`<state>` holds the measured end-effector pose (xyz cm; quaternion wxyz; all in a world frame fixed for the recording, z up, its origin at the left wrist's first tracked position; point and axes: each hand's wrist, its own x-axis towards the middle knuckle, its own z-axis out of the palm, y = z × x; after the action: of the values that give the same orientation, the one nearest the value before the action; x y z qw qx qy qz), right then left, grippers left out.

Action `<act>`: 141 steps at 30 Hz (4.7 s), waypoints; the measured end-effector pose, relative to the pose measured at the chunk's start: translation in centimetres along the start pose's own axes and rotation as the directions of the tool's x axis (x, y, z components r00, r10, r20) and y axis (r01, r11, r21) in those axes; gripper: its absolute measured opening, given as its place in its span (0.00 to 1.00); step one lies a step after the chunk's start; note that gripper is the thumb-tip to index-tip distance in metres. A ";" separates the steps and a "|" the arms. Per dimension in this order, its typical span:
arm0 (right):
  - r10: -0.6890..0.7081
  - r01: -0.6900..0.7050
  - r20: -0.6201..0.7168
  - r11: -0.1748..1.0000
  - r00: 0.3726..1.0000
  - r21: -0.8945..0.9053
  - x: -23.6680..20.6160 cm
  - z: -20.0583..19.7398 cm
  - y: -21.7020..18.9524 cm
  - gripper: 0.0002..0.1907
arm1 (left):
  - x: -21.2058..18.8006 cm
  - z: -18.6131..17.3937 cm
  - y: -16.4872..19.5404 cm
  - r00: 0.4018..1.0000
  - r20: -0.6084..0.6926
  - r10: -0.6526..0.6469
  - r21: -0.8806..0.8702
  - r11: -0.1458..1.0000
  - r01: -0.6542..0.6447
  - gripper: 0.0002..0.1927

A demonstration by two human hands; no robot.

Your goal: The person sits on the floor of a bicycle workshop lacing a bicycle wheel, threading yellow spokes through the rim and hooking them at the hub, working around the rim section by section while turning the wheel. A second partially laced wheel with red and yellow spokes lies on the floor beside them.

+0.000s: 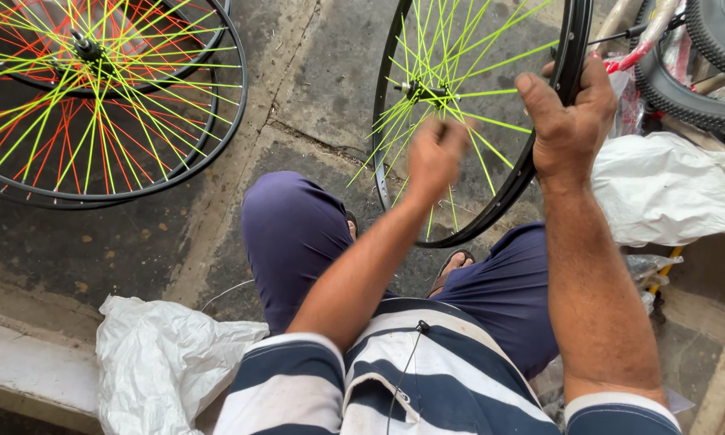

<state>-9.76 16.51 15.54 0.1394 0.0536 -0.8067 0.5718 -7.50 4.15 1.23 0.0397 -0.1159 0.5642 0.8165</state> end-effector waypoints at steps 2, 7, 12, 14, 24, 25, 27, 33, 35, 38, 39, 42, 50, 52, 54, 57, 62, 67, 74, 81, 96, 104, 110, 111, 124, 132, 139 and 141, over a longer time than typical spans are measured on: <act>-0.029 0.028 -0.011 0.998 1.000 -0.062 0.2 0.2 0.1 0.17 | 3.1 -2.7 -0.4 0.896 -0.296 0.330 0.489 0.858 -0.155 0.19; -0.052 0.052 0.008 0.993 0.999 -0.110 0.3 1.1 -0.3 0.18 | 5.5 -6.4 -1.1 0.878 -0.279 0.390 0.858 0.512 0.045 0.20; -0.059 0.063 0.033 0.989 0.998 -0.137 0.4 1.6 -0.8 0.19 | 4.7 -6.2 -1.5 0.917 -0.322 0.236 0.773 0.625 0.111 0.14; -0.067 0.072 0.041 0.988 0.997 -0.139 0.5 1.7 -0.9 0.19 | 4.8 -6.3 -1.2 0.939 -0.315 0.139 0.721 0.679 0.141 0.12; -0.088 0.093 0.053 0.990 0.995 -0.110 1.1 1.5 -0.3 0.18 | 4.2 -4.5 -1.8 0.949 -0.315 -0.023 0.761 0.591 0.267 0.13; -0.083 0.090 0.057 0.988 0.995 -0.125 1.0 1.4 -0.3 0.18 | 4.3 -4.6 -1.8 0.953 -0.302 -0.031 0.758 0.598 0.260 0.13; -0.083 0.092 0.065 0.985 0.994 -0.149 1.3 1.1 -0.2 0.18 | 4.5 -4.7 -1.8 0.960 -0.277 -0.038 0.752 0.614 0.242 0.14; -0.036 0.042 0.066 0.994 0.997 -0.099 1.3 1.0 -0.4 0.18 | 5.0 -5.1 -2.2 0.976 -0.132 -0.173 0.838 0.506 0.203 0.20; -0.040 0.047 0.066 0.993 0.997 -0.108 1.0 0.9 -0.5 0.18 | 5.2 -5.1 -2.4 0.985 -0.120 -0.124 0.803 0.571 0.170 0.31; -0.016 0.022 0.054 0.993 0.998 -0.115 1.0 0.7 -0.4 0.19 | 5.5 -5.0 -2.6 0.990 -0.092 -0.109 0.780 0.610 0.140 0.37; -0.004 0.010 0.048 0.993 0.999 -0.116 1.0 0.6 -0.4 0.19 | 5.6 -4.9 -2.7 0.990 -0.082 -0.113 0.778 0.614 0.134 0.38; -0.042 0.047 0.051 0.993 0.998 -0.113 1.1 0.3 -0.2 0.19 | 5.6 -4.8 -2.7 0.997 -0.073 -0.031 0.767 0.637 0.076 0.34; -0.038 0.045 0.070 0.994 0.997 -0.099 0.9 0.5 -0.1 0.18 | 5.0 -5.5 -2.8 0.971 -0.057 0.234 0.869 0.489 -0.067 0.16; -0.055 0.063 0.078 0.992 0.995 -0.109 0.9 0.5 -0.1 0.17 | 4.9 -5.7 -2.7 0.949 -0.031 0.314 0.912 0.398 -0.102 0.14; -0.098 0.109 0.082 0.982 0.992 -0.153 1.2 0.4 -0.1 0.16 | 4.7 -5.8 -2.6 0.915 0.003 0.403 0.941 0.308 -0.139 0.14; -0.054 0.064 0.067 0.987 0.996 -0.151 1.6 0.2 0.3 0.16 | 4.2 -5.5 -1.4 0.940 0.001 0.342 0.928 0.350 -0.128 0.17; -0.119 0.125 0.047 0.980 0.992 -0.152 2.4 -0.5 1.3 0.15 | 0.1 -4.2 2.8 0.989 0.082 -0.120 0.963 0.263 -0.048 0.29; -0.116 0.118 0.021 0.985 0.993 -0.129 2.6 -0.9 2.1 0.16 | -4.1 -4.1 4.3 0.960 0.205 -0.191 0.929 0.348 -0.130 0.23; -0.140 0.137 -0.015 0.985 0.990 -0.105 3.5 0.0 1.3 0.14 | -6.9 -1.1 -1.0 0.995 0.097 0.003 -0.048 0.999 0.002 0.29; -0.077 0.066 -0.092 0.991 0.993 -0.114 3.8 0.4 0.9 0.21 | -6.5 -2.3 -3.1 0.823 0.539 -0.181 -0.450 0.763 0.463 0.16; 0.760 -0.629 0.155 0.384 0.631 0.676 -14.8 -4.6 8.7 0.07 | -3.6 0.8 3.7 0.872 0.443 -0.208 -0.564 0.691 0.451 0.12; 0.657 -0.533 0.119 0.478 0.745 0.699 -14.9 -4.9 5.4 0.08 | -3.7 0.6 3.9 0.877 0.433 -0.210 -0.573 0.686 0.448 0.11; 0.636 -0.572 0.127 0.567 0.761 0.592 -11.6 -3.9 0.2 0.08 | -3.6 0.6 3.9 0.878 0.435 -0.199 -0.606 0.657 0.449 0.12; 0.554 -0.516 0.109 0.661 0.825 0.544 -11.0 -3.3 -0.6 0.07 | -3.6 0.6 4.0 0.877 0.432 -0.208 -0.615 0.643 0.456 0.12; -0.031 0.064 0.085 0.903 0.996 -0.424 -8.2 -1.0 -4.5 0.08 | -3.9 0.5 4.3 0.877 0.441 -0.191 -0.602 0.662 0.447 0.13; 0.009 0.017 0.078 0.945 0.997 -0.328 -8.1 -1.1 -4.0 0.09 | -4.1 0.6 4.3 0.876 0.442 -0.194 -0.587 0.676 0.446 0.13; 0.066 -0.066 -0.013 0.928 0.998 -0.365 -7.8 -1.1 -3.3 0.12 | -3.9 0.5 4.0 0.872 0.452 -0.185 -0.585 0.677 0.447 0.14; 0.113 -0.119 -0.037 0.941 0.993 -0.316 -7.3 -1.2 -2.6 0.15 | -3.8 0.4 3.9 0.872 0.463 -0.161 -0.613 0.652 0.446 0.16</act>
<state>-2.01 16.23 16.15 0.1197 -0.0223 -0.8885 0.4423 -4.66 3.33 5.81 0.2361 -0.0618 0.1638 0.9558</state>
